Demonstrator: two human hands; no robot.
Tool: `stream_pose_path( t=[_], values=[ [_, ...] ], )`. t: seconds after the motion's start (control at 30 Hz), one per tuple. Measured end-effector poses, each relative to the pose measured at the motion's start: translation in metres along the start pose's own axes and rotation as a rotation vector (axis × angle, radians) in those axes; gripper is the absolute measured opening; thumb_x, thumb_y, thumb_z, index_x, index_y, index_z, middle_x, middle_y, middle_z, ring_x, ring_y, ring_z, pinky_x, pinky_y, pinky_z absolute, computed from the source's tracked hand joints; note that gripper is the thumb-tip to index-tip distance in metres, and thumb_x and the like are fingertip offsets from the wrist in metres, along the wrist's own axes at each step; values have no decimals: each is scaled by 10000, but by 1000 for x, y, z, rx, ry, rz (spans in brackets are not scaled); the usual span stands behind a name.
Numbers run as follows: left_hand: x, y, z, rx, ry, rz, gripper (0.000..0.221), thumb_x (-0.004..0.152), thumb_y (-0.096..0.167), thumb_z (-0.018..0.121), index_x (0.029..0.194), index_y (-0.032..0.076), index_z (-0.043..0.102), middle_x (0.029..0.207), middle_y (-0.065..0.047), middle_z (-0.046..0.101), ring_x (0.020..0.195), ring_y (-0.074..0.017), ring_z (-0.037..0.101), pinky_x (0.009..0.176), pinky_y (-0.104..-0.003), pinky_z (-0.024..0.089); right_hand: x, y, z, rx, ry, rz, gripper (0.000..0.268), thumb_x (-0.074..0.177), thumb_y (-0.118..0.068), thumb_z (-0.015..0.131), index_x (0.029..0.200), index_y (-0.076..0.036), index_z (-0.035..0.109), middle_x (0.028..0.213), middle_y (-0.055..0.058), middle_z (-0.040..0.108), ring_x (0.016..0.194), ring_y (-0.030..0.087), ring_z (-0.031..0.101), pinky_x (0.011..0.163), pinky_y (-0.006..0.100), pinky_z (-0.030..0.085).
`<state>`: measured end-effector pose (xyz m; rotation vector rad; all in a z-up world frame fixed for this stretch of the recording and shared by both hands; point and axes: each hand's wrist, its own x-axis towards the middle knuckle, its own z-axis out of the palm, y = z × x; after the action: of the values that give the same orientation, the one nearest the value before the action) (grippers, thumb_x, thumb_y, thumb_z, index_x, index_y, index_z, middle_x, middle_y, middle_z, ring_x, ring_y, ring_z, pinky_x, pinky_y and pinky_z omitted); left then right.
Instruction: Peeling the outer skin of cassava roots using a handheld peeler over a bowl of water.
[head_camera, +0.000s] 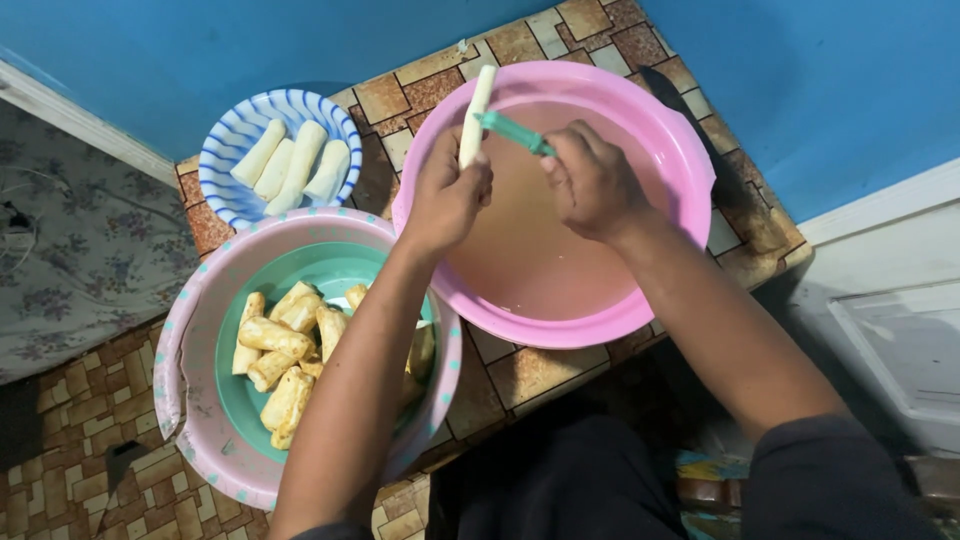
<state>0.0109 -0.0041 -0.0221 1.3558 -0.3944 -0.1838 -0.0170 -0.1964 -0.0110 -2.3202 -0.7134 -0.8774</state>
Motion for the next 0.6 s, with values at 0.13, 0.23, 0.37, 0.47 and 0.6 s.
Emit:
stream_pose_path(
  t=[0.13, 0.23, 0.37, 0.47, 0.6],
  values=[
    [1, -4, -4, -154, -41, -13, 359, 757, -18, 436, 1114, 2, 403, 619, -38, 400, 546, -138, 462, 493, -248, 404, -2, -4, 6, -25, -50, -51, 227, 956, -249, 403, 938, -80, 553, 724, 65, 468, 602, 334, 585, 503, 385, 475],
    [-1, -3, -4, -164, -128, -30, 352, 728, 20, 443, 1079, 16, 412, 574, -40, 437, 532, -148, 497, 494, -252, 421, -2, -7, 6, -33, -99, -72, 180, 936, -218, 423, 945, -106, 563, 727, 39, 469, 583, 304, 589, 479, 384, 482],
    [2, 4, -4, -46, -210, 46, 164, 742, 60, 421, 894, 32, 475, 511, -32, 429, 464, -143, 437, 440, -241, 366, -4, -3, 7, -101, -116, -93, 161, 923, -222, 450, 965, -115, 564, 732, 57, 477, 581, 322, 594, 461, 410, 478],
    [5, 7, -6, 30, -263, 85, 97, 732, 94, 426, 674, 95, 503, 449, -3, 373, 409, -112, 326, 384, -211, 291, -2, 0, 5, -178, -83, -119, 187, 936, -248, 429, 962, -125, 567, 724, 38, 464, 558, 294, 590, 465, 385, 484],
    [10, -10, -9, 29, -272, 91, 85, 740, 95, 415, 710, 92, 495, 440, 15, 352, 397, -88, 288, 356, -215, 244, 2, 0, 0, -228, -56, -142, 225, 950, -274, 391, 940, -131, 564, 713, 18, 444, 541, 271, 585, 459, 360, 484]
  ],
)
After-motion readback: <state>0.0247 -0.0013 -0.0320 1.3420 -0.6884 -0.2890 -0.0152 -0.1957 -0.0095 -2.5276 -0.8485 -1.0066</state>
